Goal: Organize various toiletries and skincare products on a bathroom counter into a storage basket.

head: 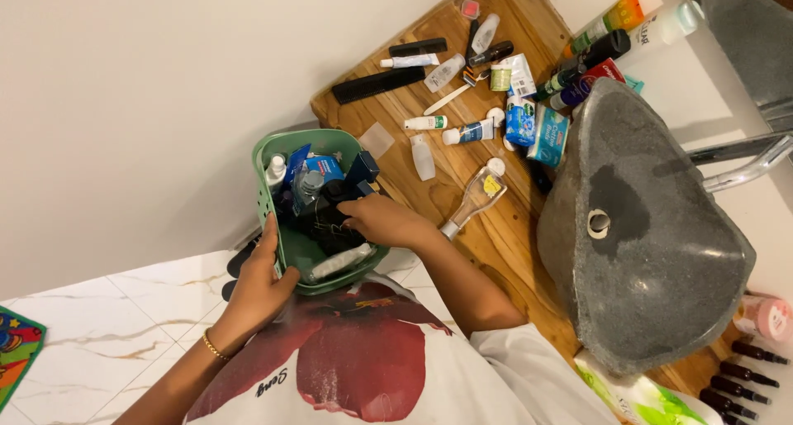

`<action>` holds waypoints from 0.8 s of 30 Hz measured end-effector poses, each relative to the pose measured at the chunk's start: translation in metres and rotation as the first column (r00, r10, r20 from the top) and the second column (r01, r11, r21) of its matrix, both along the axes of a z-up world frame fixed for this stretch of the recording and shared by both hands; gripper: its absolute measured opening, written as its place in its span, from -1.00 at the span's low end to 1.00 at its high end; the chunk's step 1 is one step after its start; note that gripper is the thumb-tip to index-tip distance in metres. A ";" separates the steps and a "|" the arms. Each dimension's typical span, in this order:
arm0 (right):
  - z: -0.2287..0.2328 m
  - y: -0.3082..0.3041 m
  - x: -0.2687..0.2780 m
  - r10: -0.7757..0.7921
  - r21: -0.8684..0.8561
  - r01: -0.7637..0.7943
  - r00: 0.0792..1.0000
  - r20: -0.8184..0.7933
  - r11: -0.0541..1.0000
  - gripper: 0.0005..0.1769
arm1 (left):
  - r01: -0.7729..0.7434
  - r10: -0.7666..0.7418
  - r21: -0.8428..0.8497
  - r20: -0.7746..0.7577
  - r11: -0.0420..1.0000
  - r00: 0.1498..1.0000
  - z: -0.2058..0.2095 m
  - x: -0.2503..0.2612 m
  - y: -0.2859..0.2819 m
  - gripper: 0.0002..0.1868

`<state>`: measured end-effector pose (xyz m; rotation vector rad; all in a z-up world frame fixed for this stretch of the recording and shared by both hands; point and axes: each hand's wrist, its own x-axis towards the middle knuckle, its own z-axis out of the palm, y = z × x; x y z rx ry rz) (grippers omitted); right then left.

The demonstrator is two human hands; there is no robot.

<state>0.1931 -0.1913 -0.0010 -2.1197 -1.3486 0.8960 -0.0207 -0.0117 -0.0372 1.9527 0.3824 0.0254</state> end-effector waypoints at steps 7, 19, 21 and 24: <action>-0.018 0.035 -0.046 0.215 -0.220 -0.138 0.899 0.381 0.966 -0.73 | -0.025 0.022 -0.019 -0.149 0.999 0.989 0.014 0.009 0.000 0.07; -0.134 0.080 -0.060 0.588 -0.481 -0.553 0.804 -0.092 0.680 -0.57 | -0.066 0.056 -0.088 -0.112 0.994 0.992 0.014 0.012 0.003 0.04; -0.119 0.087 -0.066 0.542 -0.572 -0.413 0.838 0.064 0.708 -0.61 | -0.083 0.075 -0.028 -0.218 0.996 0.973 0.017 0.013 0.004 0.06; -0.105 0.094 -0.069 0.495 -0.635 -0.258 0.838 0.228 0.728 -0.65 | -0.073 0.067 -0.028 -0.176 0.997 0.982 0.009 0.012 0.007 0.07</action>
